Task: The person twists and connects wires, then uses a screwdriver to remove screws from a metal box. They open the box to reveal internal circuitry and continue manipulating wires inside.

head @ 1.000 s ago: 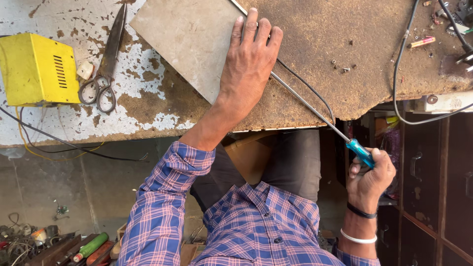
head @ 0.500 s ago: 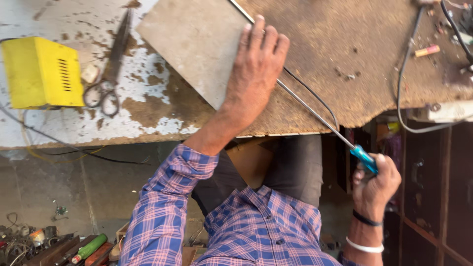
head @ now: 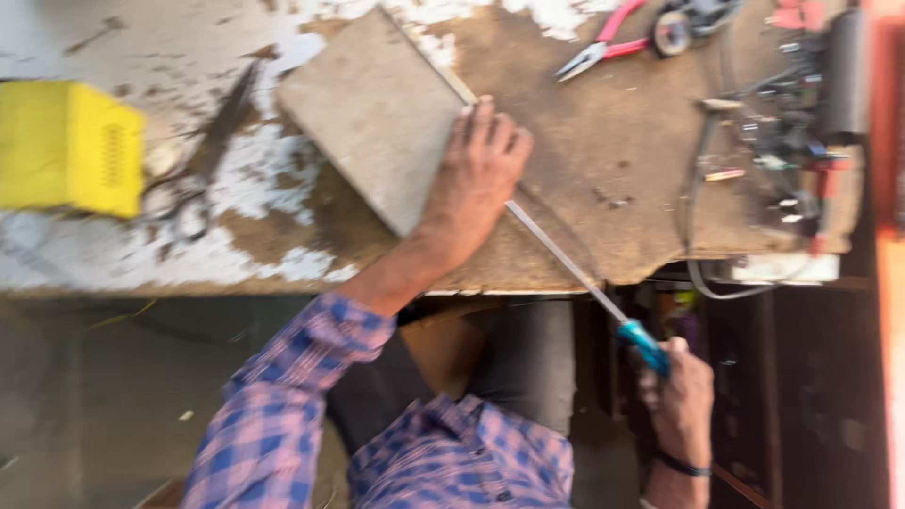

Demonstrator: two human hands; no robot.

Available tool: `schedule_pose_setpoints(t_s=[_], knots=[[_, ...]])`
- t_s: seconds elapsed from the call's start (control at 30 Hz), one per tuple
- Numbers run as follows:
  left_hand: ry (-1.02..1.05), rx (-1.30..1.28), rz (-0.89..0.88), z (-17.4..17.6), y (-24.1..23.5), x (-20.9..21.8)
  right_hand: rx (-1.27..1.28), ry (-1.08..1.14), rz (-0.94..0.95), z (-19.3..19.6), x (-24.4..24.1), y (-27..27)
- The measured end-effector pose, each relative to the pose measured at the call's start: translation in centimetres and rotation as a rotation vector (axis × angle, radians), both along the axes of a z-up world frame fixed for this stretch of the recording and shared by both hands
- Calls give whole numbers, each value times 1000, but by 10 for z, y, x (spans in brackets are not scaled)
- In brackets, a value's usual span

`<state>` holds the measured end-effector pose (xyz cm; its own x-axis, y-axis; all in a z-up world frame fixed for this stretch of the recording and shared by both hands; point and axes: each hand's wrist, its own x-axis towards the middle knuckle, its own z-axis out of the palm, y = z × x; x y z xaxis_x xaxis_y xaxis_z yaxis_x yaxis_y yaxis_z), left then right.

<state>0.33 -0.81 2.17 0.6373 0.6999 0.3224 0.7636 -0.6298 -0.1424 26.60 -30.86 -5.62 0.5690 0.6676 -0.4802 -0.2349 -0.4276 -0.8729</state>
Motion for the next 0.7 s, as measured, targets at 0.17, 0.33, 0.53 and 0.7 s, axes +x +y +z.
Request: schedule_pose_setpoints(t_s=[0.17,0.33,0.53,0.7], knots=[[-117,-82,-9,-10,1,7,256,-73,28,0,-7,0],[-26,-40,14,-13,1,9,172,61,72,-8,3,0],[-2,-45,-9,-14,0,8,211,-5,73,-18,6,-3],[34,-12,-5,-11,-2,6,68,-89,63,-16,4,-2]])
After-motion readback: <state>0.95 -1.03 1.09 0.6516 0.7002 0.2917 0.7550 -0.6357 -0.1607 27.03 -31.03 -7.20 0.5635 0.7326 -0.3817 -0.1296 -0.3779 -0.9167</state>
